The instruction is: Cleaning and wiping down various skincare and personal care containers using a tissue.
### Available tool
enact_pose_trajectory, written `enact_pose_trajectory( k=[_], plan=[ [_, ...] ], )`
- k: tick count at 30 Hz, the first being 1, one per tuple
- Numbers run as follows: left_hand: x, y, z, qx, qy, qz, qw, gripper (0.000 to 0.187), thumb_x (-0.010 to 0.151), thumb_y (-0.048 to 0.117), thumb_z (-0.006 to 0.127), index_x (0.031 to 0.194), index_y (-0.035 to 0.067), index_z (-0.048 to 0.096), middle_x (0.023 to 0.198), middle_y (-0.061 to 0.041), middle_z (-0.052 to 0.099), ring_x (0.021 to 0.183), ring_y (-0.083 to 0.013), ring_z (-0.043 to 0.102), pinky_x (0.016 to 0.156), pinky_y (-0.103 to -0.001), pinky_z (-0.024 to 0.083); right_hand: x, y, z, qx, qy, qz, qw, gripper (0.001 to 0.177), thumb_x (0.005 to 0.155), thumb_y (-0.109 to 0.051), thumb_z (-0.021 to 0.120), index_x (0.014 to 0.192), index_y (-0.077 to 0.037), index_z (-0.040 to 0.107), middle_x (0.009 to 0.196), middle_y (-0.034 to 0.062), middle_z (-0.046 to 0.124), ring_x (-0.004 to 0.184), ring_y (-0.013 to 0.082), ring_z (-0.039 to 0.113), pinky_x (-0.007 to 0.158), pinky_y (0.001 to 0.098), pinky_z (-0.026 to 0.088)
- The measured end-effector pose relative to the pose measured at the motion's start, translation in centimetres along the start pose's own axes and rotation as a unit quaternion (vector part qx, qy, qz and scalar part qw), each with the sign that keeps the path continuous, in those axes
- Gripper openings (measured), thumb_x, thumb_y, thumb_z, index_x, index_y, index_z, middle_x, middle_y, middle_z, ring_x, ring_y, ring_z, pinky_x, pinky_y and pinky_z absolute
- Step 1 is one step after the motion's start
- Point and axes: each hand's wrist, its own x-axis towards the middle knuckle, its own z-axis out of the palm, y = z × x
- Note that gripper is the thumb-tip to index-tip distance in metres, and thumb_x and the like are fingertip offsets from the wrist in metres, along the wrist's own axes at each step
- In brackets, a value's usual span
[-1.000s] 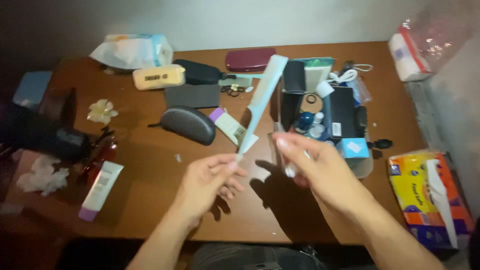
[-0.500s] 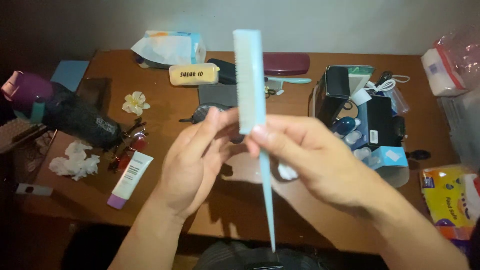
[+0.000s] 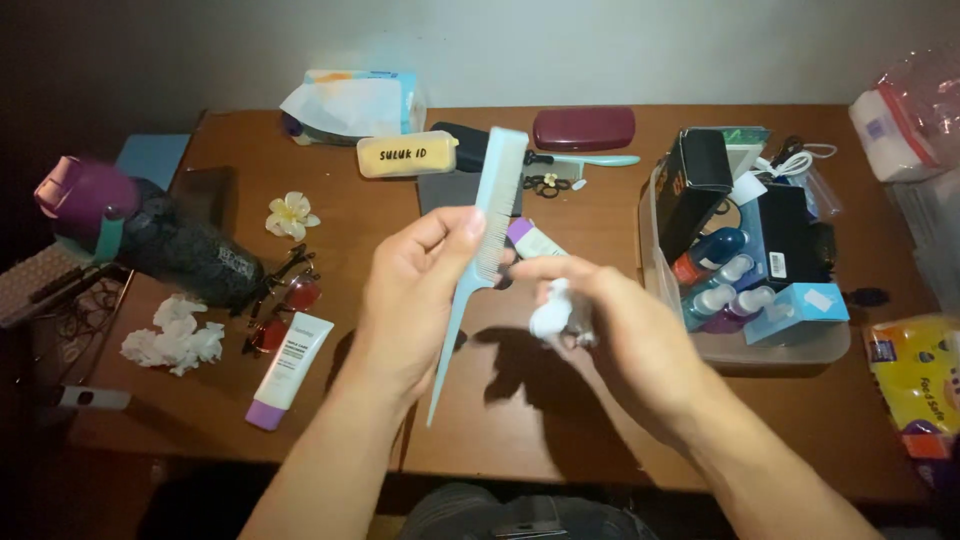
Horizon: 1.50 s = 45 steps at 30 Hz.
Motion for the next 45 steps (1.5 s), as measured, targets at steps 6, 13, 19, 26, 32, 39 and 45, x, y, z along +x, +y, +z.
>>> enact_pose_trajectory(
  k=[6,13,19,26,32,39,45],
  plan=[
    [-0.1,-0.8,0.6,0.061,0.097,-0.021,0.993,0.028,0.100,0.026,0.060,0.105,0.000,0.069,0.093,-0.008,0.075,0.074,-0.0135,0.072,0.058,-0.028,0.058,1.4,-2.6,-0.3,-0.019,0.254,0.073,0.964,0.036,0.094,-0.011,0.054,0.125,-0.008,0.072,0.109,0.0098,0.077,0.090,0.0099,0.072,0.080,0.0233,0.057],
    [-0.9,1.3,1.8,0.125,0.094,0.006,0.988,0.027,0.099,0.026,0.055,0.101,-0.001,0.061,0.088,-0.005,0.072,0.059,-0.0145,0.074,0.041,-0.025,0.056,1.7,-6.7,2.5,-0.152,0.200,-0.192,0.949,0.031,0.097,-0.008,0.062,0.127,-0.006,0.056,0.117,0.0068,0.076,0.096,0.0073,0.076,0.081,0.0238,0.060],
    [-1.4,1.7,2.9,0.136,0.062,0.089,0.985,0.021,0.103,0.021,0.055,0.106,0.001,0.061,0.075,-0.006,0.067,0.053,-0.0088,0.063,0.040,-0.022,0.048,2.1,-5.9,6.5,-0.502,0.172,-0.452,0.717,0.013,0.090,-0.005,0.083,0.100,0.000,0.078,0.102,0.0156,0.064,0.081,0.0186,0.062,0.064,0.0230,0.049],
    [-1.6,2.9,2.3,0.107,0.082,0.130,0.982,0.023,0.108,0.022,0.051,0.099,0.002,0.056,0.073,-0.005,0.064,0.055,-0.0067,0.059,0.043,-0.021,0.046,3.4,-4.6,3.8,-0.418,0.181,-0.387,0.802,0.012,0.099,-0.012,0.077,0.107,-0.004,0.079,0.100,0.0053,0.072,0.087,0.0096,0.069,0.072,0.0209,0.054],
    [-0.6,3.8,1.9,0.088,0.071,0.181,0.977,0.022,0.110,0.023,0.052,0.103,0.002,0.056,0.079,-0.004,0.064,0.060,-0.0069,0.060,0.048,-0.022,0.048,5.3,-6.5,3.3,-0.112,0.160,-0.129,0.972,0.031,0.096,-0.018,0.066,0.122,-0.003,0.073,0.101,0.0017,0.076,0.086,0.0082,0.068,0.080,0.0220,0.056],
    [-0.3,3.5,1.8,0.068,0.045,0.167,0.983,0.020,0.108,0.022,0.052,0.104,0.002,0.056,0.090,-0.003,0.071,0.060,-0.0062,0.060,0.048,-0.021,0.048,5.7,-8.1,3.1,0.066,-0.140,-0.106,0.982,0.024,0.106,-0.017,0.064,0.116,0.004,0.069,0.104,0.0084,0.070,0.091,0.0159,0.063,0.077,0.0278,0.053],
    [-0.2,2.8,0.5,0.093,0.018,0.132,0.987,0.018,0.106,0.017,0.056,0.114,0.001,0.060,0.082,-0.005,0.064,0.057,-0.0073,0.060,0.046,-0.022,0.046,5.2,-8.3,4.3,-0.128,-0.136,-0.057,0.981,0.026,0.093,-0.018,0.070,0.112,-0.001,0.074,0.097,0.0083,0.076,0.078,0.0159,0.068,0.070,0.0323,0.058]
  ],
)
